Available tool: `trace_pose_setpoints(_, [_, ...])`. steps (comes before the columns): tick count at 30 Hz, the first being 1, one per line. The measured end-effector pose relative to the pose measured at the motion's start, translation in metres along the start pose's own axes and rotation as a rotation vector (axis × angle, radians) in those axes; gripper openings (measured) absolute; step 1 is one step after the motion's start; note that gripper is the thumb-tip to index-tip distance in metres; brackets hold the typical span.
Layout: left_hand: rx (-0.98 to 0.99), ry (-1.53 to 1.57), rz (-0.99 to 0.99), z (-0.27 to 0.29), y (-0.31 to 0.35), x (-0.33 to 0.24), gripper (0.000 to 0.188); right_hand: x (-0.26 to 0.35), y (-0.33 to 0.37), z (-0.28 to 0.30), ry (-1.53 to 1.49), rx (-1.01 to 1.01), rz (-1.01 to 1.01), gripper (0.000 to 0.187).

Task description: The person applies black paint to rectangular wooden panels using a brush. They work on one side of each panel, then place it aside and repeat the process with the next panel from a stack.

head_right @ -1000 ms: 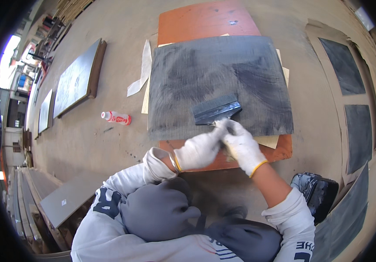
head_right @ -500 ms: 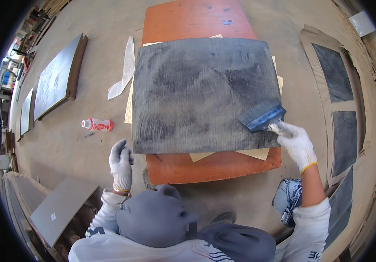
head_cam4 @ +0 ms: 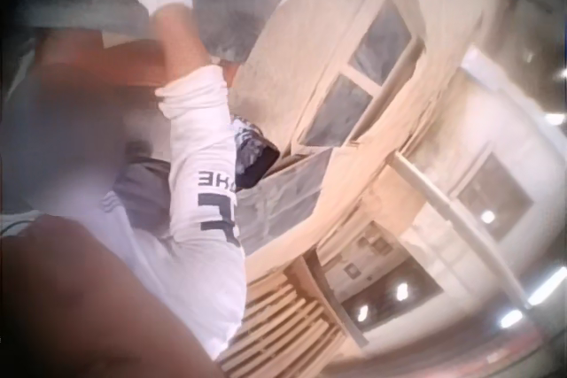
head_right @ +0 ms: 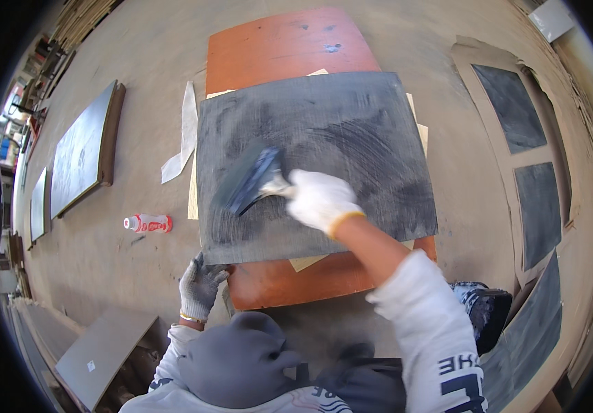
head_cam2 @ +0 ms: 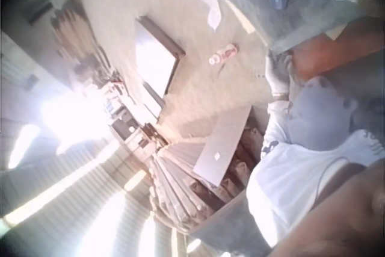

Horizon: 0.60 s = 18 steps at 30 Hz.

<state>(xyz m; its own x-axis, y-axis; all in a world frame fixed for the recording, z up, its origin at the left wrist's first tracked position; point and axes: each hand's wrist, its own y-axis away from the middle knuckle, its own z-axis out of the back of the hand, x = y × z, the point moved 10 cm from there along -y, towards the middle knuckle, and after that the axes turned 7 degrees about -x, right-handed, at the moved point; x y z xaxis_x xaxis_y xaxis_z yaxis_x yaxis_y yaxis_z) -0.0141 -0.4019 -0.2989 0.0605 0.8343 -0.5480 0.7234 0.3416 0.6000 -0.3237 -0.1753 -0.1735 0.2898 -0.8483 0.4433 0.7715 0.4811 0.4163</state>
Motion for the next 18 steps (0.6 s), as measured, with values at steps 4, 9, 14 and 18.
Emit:
trace_pose_setpoints(4, [0.149,0.107,0.052,-0.003,-0.014,0.007,0.058,-0.139,0.048,0.078,-0.081,-0.611,-0.168,0.034])
trace_pose_setpoints(9, [0.029,0.237,-0.004,-0.014,-0.024,0.022,0.044,-0.318,0.061,0.084,-0.910,-0.718,-0.332,0.019])
trace_pose_setpoints(14, [0.064,0.187,-0.168,-0.034,-0.004,0.007,0.043,-0.334,0.051,0.074,-1.084,-0.573,-0.350,0.017])
trace_pose_setpoints(18, [0.119,0.288,-0.173,-0.051,0.017,0.006,0.056,-0.320,0.052,0.086,-1.061,-0.546,-0.346,0.012])
